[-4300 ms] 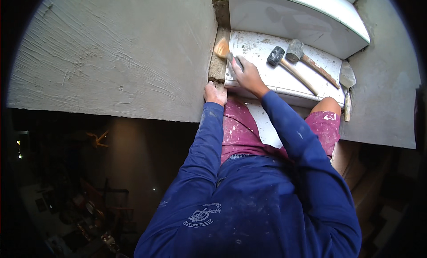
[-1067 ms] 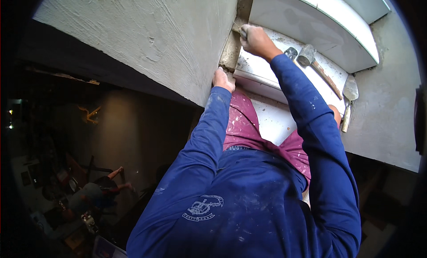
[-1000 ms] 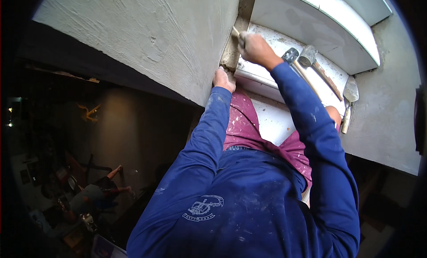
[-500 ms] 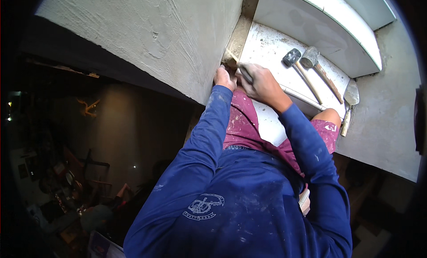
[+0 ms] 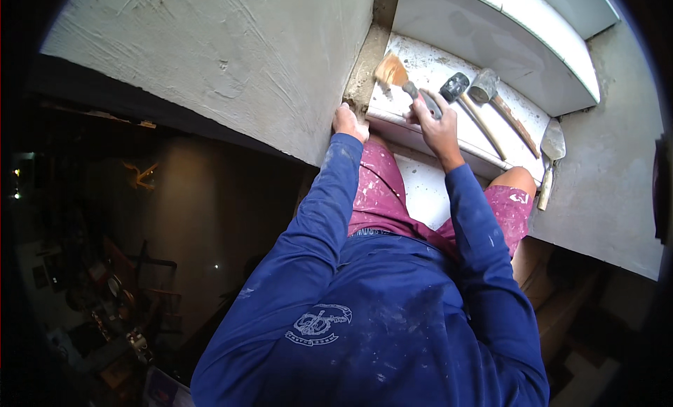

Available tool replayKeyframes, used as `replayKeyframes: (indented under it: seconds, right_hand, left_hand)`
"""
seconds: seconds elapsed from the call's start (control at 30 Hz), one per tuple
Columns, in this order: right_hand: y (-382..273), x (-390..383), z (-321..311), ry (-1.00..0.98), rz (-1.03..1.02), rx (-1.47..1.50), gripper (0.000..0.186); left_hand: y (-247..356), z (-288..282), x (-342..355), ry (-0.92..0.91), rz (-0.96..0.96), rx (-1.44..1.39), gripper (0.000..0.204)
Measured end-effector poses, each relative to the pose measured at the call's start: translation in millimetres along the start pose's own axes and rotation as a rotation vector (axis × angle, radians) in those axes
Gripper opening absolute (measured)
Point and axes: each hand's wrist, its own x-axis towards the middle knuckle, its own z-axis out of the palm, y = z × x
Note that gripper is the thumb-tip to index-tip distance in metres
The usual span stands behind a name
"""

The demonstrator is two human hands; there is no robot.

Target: Tiling a concrete staircase using a rubber mallet, scraper, and measuring tape.

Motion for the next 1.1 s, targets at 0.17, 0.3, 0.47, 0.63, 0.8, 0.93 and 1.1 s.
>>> replayKeyframes:
  seconds: [0.17, 0.3, 0.47, 0.63, 0.8, 0.93, 1.1]
  right_hand:
    - [12, -11, 8, -0.097, 0.097, 0.101, 0.03]
    - [19, -13, -1, -0.073, 0.0, 0.049, 0.032]
    - [19, -4, 4, -0.148, 0.131, 0.041, 0.035]
    - [-22, 9, -5, 0.011, -0.204, -0.347, 0.032]
    - [-13, -6, 17, -0.086, -0.23, -0.401, 0.037]
    - [-25, -43, -3, -0.119, 0.094, -0.024, 0.033]
    - [-23, -90, -46, 0.062, 0.253, 0.446, 0.034]
  left_hand:
    - [2, -5, 3, -0.014, 0.004, -0.066, 0.047]
    - [-1, 8, -2, -0.012, -0.008, -0.012, 0.039]
    - [-7, -18, 30, -0.059, 0.015, -0.039, 0.047]
    - [-17, -15, 27, 0.007, 0.052, -0.022, 0.048]
    - [-5, -34, 35, -0.131, -0.06, -0.005, 0.037]
    - [-13, -29, 37, -0.052, -0.009, -0.03, 0.023]
    - [-6, -39, 12, -0.26, 0.0, -0.046, 0.009]
